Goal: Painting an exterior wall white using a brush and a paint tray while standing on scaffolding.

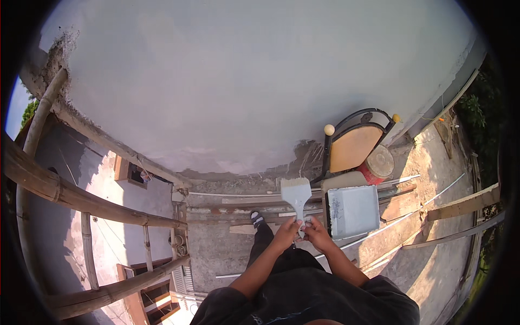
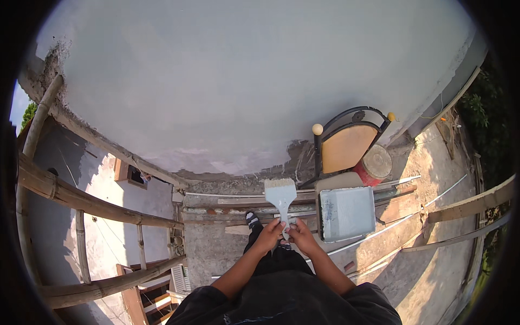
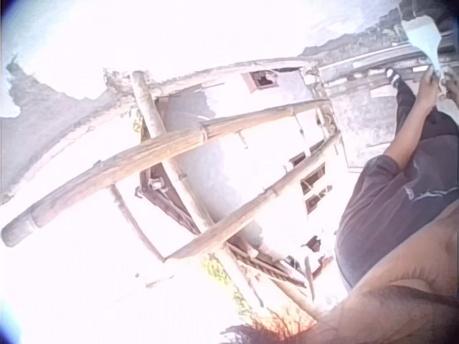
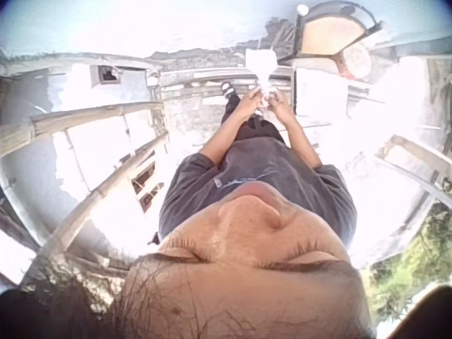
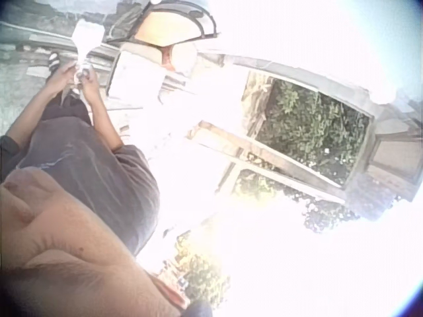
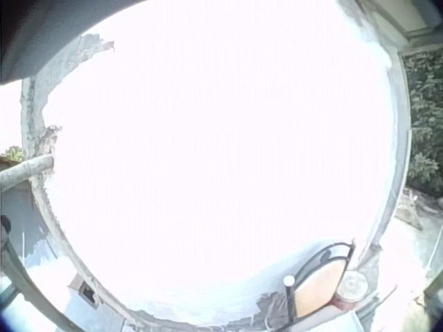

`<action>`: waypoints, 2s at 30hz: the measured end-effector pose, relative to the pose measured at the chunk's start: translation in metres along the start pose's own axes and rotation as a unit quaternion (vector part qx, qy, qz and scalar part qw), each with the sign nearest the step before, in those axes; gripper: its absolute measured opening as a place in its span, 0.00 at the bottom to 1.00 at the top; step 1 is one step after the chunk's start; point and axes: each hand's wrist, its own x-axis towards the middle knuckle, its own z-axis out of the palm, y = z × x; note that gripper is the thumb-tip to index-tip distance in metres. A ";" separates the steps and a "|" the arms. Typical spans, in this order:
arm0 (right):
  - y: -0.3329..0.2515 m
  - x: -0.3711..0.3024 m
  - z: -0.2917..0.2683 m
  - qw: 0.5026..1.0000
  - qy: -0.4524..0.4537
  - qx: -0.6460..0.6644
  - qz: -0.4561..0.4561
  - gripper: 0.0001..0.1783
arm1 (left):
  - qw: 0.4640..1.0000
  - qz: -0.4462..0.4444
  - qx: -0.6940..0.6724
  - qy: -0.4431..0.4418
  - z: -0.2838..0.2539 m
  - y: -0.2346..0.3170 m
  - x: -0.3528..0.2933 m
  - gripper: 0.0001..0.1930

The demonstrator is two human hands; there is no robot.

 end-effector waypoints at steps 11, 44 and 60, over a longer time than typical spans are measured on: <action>0.034 -0.045 -0.184 0.858 0.472 -0.191 -0.070 0.10 | 0.985 -0.162 0.036 -0.039 -0.008 -0.066 0.009 0.20; -0.007 0.117 -0.327 0.659 0.210 -0.722 0.034 0.13 | 0.966 -0.009 0.255 -0.025 0.128 -0.239 0.170 0.32; 0.007 0.106 -0.323 0.672 0.088 -0.735 0.007 0.13 | 0.966 -0.097 0.239 -0.004 0.132 -0.254 0.168 0.37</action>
